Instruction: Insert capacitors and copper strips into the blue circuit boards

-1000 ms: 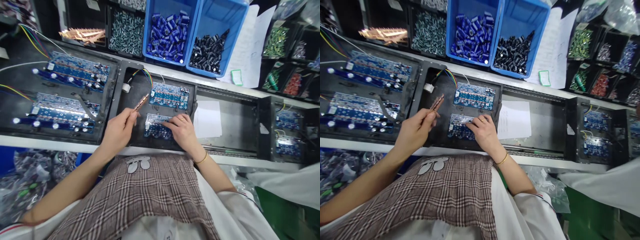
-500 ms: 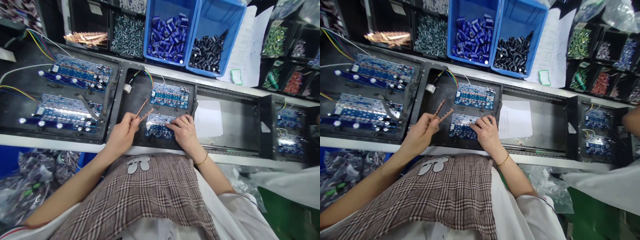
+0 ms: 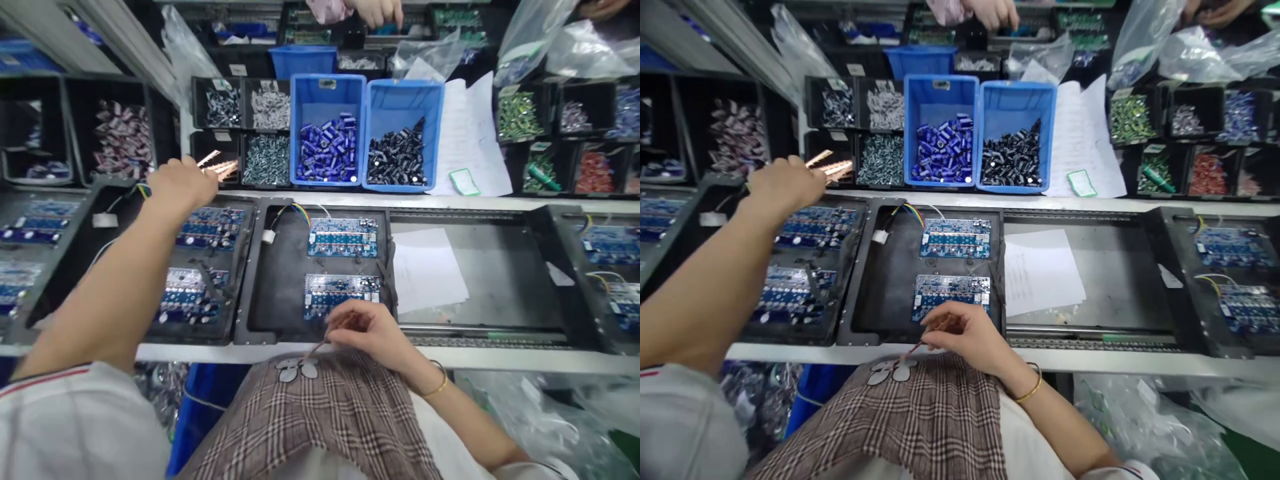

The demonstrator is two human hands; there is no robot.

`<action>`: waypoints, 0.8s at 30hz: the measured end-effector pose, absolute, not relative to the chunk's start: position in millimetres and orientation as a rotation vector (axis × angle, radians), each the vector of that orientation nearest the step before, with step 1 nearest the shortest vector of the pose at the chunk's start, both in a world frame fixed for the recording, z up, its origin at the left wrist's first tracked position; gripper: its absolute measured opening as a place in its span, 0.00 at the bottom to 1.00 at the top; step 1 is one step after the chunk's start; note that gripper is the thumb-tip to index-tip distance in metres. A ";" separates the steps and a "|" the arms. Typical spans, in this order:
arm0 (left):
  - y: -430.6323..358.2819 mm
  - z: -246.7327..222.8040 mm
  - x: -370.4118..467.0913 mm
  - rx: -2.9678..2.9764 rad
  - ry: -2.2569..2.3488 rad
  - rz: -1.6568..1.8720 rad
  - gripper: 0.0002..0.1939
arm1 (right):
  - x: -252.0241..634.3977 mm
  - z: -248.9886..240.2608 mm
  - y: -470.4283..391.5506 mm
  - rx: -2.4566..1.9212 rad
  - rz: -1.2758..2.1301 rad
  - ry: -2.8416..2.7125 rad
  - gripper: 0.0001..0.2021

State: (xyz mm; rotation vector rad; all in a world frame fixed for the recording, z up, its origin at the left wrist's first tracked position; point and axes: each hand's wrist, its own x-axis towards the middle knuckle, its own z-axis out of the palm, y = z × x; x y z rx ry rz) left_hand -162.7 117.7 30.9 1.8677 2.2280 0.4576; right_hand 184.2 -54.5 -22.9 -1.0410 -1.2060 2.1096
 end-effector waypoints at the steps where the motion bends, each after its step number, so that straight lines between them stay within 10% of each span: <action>1: 140.8 25.7 -158.8 1.894 2.240 0.448 0.23 | 191.6 -26.1 -56.7 -1.071 2.071 -1.235 0.12; 12: 243.0 -63.2 130.1 2.528 1.039 0.389 0.29 | 239.6 -27.0 -63.9 -0.986 1.409 -2.364 0.16; 24: 265.7 -58.2 153.0 2.299 0.962 0.661 0.19 | 247.6 -68.4 -45.6 -0.971 0.539 -2.651 0.17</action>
